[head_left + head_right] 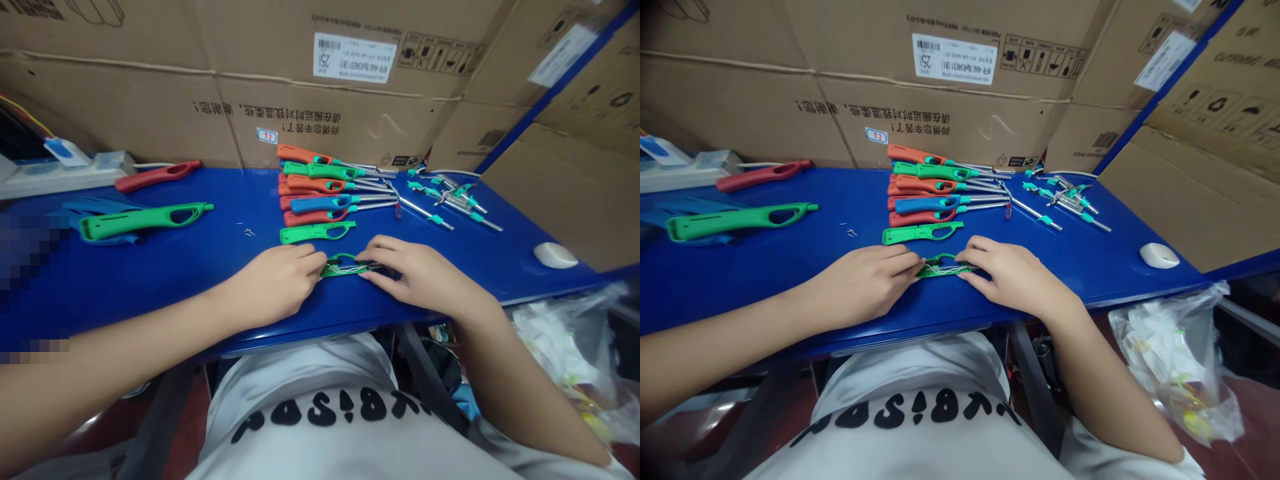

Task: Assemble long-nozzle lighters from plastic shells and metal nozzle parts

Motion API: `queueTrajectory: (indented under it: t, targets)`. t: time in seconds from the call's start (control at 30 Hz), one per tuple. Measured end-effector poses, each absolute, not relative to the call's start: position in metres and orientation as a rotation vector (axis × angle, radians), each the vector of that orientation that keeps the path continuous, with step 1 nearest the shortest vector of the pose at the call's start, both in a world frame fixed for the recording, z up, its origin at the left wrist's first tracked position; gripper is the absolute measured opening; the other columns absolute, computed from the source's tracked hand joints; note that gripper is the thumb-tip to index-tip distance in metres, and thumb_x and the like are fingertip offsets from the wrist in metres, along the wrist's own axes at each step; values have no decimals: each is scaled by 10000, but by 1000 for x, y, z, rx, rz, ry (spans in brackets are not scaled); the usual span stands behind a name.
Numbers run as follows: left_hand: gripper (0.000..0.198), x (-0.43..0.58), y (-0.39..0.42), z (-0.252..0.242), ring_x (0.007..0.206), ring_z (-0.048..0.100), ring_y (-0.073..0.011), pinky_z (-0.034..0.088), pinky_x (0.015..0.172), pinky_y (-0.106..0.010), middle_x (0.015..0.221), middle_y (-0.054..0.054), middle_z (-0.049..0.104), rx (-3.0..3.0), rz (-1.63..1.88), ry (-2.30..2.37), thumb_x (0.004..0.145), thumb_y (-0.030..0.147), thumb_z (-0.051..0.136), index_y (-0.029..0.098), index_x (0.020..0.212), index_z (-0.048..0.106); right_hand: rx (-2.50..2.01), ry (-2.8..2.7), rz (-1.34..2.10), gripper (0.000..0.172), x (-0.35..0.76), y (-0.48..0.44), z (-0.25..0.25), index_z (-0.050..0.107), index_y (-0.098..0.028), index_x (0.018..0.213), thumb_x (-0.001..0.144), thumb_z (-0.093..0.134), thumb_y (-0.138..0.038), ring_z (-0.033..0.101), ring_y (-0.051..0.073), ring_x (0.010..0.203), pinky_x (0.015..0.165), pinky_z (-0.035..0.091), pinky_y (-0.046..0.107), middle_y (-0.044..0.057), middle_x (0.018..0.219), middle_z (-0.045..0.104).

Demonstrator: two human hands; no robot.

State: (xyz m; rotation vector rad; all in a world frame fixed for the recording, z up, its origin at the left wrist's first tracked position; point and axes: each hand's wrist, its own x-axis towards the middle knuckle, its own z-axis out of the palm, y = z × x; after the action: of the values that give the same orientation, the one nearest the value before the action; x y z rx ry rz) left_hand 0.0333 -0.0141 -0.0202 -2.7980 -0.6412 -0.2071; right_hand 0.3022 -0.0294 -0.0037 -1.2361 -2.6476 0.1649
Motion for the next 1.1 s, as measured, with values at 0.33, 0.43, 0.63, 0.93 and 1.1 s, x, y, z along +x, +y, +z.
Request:
queueTrajectory:
  t: [0.33,0.43,0.63,0.93,1.1]
  targets:
    - [285,32,-22,-27,918,611,-242,553,769,-355,1064,-120,661,-2808,-265,-819,1024,176,446,104,1129,700,-1143,-2545,431,47,297,-20,-9,634,-215,994,955,616,-233,601,153,812,673,439,266,36,1016,646]
    - [313,29,-21,-28,991,623,-251,564,854,-382,1128,-123,657,-2904,-414,-924,1037,228,446,109,1228,664,-1102,-2470,532,51,300,-18,-12,627,-205,952,949,636,-255,511,104,670,630,418,253,23,981,627]
    - [380,30,-18,-22,1104,565,-262,519,966,-428,1227,-128,606,-3164,-508,-912,1012,182,444,165,1368,574,-1115,-2205,769,130,308,-14,-23,610,-197,905,942,650,-315,472,80,581,544,401,247,30,972,654]
    - [366,36,-21,-20,1080,523,-267,486,959,-460,1255,-135,555,-3238,-466,-917,996,164,416,184,1312,600,-1058,-2336,636,71,306,-19,-23,652,-209,1000,932,643,-226,469,86,615,577,397,238,4,898,643]
    - [340,36,-21,-20,1071,522,-259,482,951,-445,1236,-125,563,-3247,-484,-922,995,160,419,192,1277,605,-979,-2423,540,115,303,-23,-22,684,-213,1033,941,618,-193,569,112,751,652,431,245,32,990,654]
